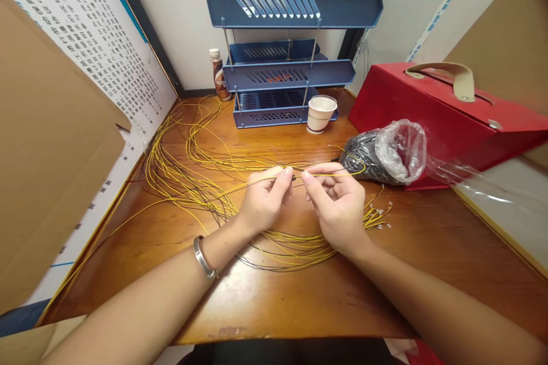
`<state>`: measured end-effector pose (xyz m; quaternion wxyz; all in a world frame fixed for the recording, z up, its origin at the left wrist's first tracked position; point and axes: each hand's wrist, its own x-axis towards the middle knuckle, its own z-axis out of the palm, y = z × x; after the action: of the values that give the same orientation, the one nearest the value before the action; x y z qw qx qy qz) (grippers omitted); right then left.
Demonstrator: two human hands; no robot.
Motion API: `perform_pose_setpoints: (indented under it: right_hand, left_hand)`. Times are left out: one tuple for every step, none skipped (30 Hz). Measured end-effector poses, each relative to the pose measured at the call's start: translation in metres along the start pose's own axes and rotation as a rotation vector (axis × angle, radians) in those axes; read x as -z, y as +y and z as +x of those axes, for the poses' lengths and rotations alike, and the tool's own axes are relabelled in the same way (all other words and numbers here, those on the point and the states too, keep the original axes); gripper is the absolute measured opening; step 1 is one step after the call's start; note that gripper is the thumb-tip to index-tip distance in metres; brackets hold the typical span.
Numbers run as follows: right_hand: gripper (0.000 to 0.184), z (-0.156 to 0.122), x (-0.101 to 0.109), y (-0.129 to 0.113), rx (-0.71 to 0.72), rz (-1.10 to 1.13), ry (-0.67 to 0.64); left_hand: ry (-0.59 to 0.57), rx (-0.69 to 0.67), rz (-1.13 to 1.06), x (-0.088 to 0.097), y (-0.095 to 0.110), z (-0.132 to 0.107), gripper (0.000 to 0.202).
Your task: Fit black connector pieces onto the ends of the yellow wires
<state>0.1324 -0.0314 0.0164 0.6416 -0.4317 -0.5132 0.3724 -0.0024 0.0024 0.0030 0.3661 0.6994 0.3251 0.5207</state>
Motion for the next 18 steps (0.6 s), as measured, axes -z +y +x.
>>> perform_pose_setpoints:
  right_hand:
    - [0.017, 0.0001, 0.0005, 0.0003, -0.004, 0.016, -0.008]
    - [0.018, 0.0003, 0.0008, 0.0003, -0.003, 0.024, -0.014]
    - [0.018, 0.0005, 0.0009, 0.0002, 0.002, 0.022, -0.012]
    - [0.019, 0.0009, 0.0009, 0.0000, 0.014, 0.014, -0.005]
    - [0.019, 0.0012, 0.0007, -0.0003, 0.026, 0.003, 0.008]
    - [0.019, 0.0016, 0.0004, -0.0006, 0.037, -0.010, 0.020]
    - [0.019, 0.0020, 0.0001, -0.0009, 0.047, -0.021, 0.029]
    - [0.019, 0.0025, -0.0003, -0.0010, 0.055, -0.032, 0.035]
    - [0.018, 0.0029, -0.0006, -0.0011, 0.060, -0.041, 0.037]
    - [0.018, 0.0032, -0.0009, -0.0010, 0.062, -0.047, 0.035]
    - [0.019, 0.0034, -0.0012, -0.0009, 0.062, -0.052, 0.031]
    - [0.019, 0.0035, -0.0014, -0.0006, 0.061, -0.057, 0.026]
    - [0.020, 0.0034, -0.0015, -0.0004, 0.061, -0.062, 0.020]
    - [0.021, 0.0031, -0.0016, -0.0001, 0.061, -0.068, 0.015]
    - [0.020, 0.0027, -0.0016, 0.0001, 0.062, -0.073, 0.012]
    - [0.019, 0.0022, -0.0015, 0.0003, 0.063, -0.076, 0.011]
    - [0.018, 0.0017, -0.0013, 0.0004, 0.062, -0.075, 0.010]
    - [0.017, 0.0012, -0.0010, 0.0004, 0.058, -0.068, 0.009]
  left_hand:
    - [0.003, 0.000, 0.000, -0.0001, -0.0003, 0.0001, 0.053]
    - [0.005, 0.000, -0.002, -0.0002, -0.0007, 0.0002, 0.053]
    - [0.008, -0.003, -0.007, -0.0005, -0.0011, 0.0004, 0.053]
    - [0.009, -0.008, -0.010, -0.0008, -0.0016, 0.0005, 0.053]
    - [0.011, -0.014, -0.016, -0.0011, -0.0020, 0.0006, 0.052]
    - [0.014, -0.019, -0.021, -0.0014, -0.0023, 0.0008, 0.052]
    - [0.016, -0.025, -0.022, -0.0016, -0.0025, 0.0009, 0.053]
    - [0.017, -0.032, -0.023, -0.0018, -0.0025, 0.0011, 0.053]
    - [0.016, -0.039, -0.020, -0.0018, -0.0024, 0.0013, 0.053]
    - [0.012, -0.046, -0.017, -0.0018, -0.0023, 0.0014, 0.053]
    - [0.009, -0.051, -0.014, -0.0017, -0.0023, 0.0016, 0.052]
    - [0.008, -0.054, -0.012, -0.0015, -0.0022, 0.0018, 0.052]
    - [0.008, -0.053, -0.011, -0.0014, -0.0022, 0.0019, 0.052]
    - [0.011, -0.050, -0.011, -0.0012, -0.0023, 0.0019, 0.052]
    - [0.014, -0.045, -0.011, -0.0011, -0.0023, 0.0019, 0.051]
    - [0.017, -0.042, -0.011, -0.0010, -0.0023, 0.0019, 0.051]
    - [0.018, -0.040, -0.011, -0.0010, -0.0023, 0.0018, 0.050]
    - [0.019, -0.041, -0.010, -0.0010, -0.0022, 0.0016, 0.050]
